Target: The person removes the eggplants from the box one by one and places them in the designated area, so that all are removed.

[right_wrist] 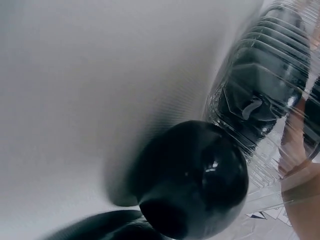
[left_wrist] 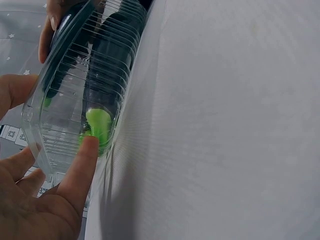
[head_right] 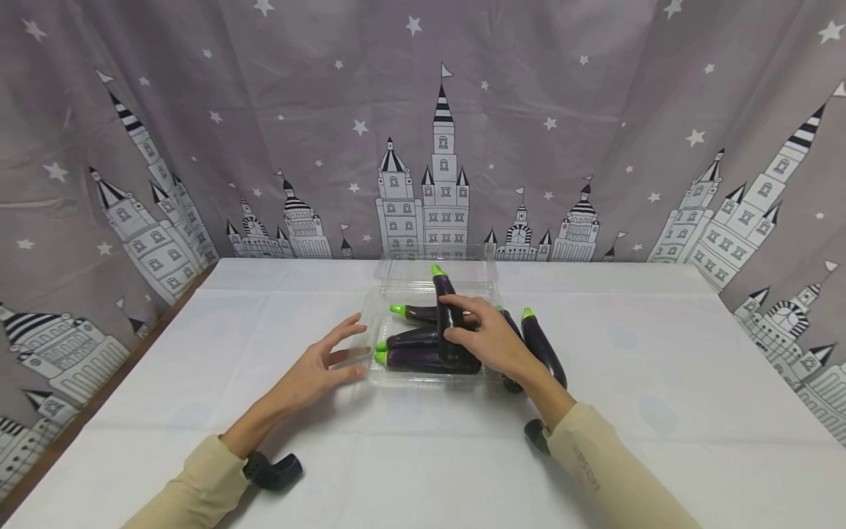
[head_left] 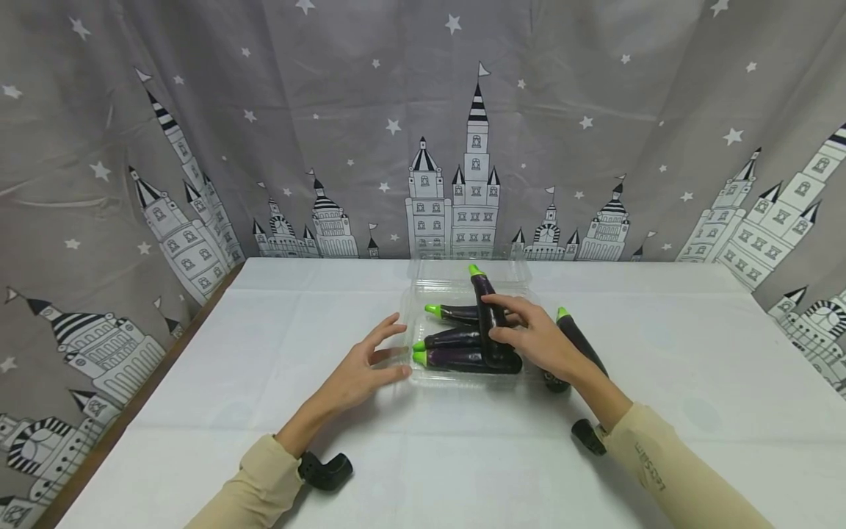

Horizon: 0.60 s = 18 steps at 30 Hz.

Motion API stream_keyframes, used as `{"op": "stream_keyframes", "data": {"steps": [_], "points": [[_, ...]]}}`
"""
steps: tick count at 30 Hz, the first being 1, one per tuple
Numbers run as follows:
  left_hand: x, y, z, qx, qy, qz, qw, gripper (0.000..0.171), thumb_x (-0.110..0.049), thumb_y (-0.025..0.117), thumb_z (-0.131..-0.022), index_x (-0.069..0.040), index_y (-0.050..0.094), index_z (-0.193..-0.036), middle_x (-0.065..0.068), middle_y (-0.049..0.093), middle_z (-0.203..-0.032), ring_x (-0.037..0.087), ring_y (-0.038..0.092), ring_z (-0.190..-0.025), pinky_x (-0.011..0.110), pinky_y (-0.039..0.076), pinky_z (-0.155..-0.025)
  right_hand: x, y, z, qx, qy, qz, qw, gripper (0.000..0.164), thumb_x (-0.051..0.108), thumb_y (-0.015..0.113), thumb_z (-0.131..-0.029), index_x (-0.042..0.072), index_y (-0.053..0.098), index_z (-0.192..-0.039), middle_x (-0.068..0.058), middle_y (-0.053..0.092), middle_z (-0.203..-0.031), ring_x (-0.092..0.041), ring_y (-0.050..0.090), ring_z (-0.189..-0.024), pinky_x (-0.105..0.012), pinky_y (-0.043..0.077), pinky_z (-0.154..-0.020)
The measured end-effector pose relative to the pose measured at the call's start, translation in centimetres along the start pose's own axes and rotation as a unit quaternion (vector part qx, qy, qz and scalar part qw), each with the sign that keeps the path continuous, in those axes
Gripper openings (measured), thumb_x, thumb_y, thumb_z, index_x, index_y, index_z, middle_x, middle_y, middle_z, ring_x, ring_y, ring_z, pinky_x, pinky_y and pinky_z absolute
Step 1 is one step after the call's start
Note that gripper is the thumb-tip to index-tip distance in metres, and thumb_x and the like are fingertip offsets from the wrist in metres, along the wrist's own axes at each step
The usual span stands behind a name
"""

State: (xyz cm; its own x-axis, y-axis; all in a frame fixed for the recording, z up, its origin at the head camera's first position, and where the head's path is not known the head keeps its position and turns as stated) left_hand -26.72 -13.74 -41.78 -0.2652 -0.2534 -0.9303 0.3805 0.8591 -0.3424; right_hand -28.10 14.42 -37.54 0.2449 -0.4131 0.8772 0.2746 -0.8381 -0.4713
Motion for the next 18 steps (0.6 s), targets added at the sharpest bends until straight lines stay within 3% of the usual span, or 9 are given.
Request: {"op": "stream_keyframes", "data": {"steps": [6, 18], "points": [[-0.05, 0.03, 0.0, -0.001, -0.001, 0.003, 1.0, 0.069, -0.014, 0.072, -0.089, 0.0, 0.038, -0.148, 0.008, 0.013, -0.164, 0.044, 0.046, -0.131, 0.055, 0.04, -0.104, 0.04, 0.0, 0.04, 0.003, 0.006, -0.015, 1.0, 0.057, 0.025, 0.064, -0.094, 0.016, 0.046, -0.147, -0.013, 0.035, -0.154, -0.042, 0.042, -0.132, -0.061, 0.043, -0.098], [-0.07, 0.03, 0.0, -0.002, -0.006, -0.003, 1.0, 0.069, -0.014, 0.071, -0.089, -0.001, 0.038, -0.148, 0.008, 0.013, -0.164, 0.044, 0.045, -0.131, 0.054, 0.04, -0.105, -0.03, -0.06, 0.19, -0.005, -0.017, -0.022, 1.0, 0.05, 0.024, 0.063, -0.094, 0.013, 0.051, -0.142, -0.012, 0.039, -0.152, -0.044, 0.041, -0.133, -0.066, 0.036, -0.102]]}}
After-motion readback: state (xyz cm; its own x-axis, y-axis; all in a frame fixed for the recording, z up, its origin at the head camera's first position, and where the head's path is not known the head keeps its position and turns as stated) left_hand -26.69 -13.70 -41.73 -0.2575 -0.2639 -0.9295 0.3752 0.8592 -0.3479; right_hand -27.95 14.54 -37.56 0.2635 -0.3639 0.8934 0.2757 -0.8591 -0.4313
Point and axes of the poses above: each hand's wrist, its own z-axis away from the middle knuckle, its own y-axis out of the palm, x = y × z, the point moved 4 cm from there along -z, towards the middle knuckle
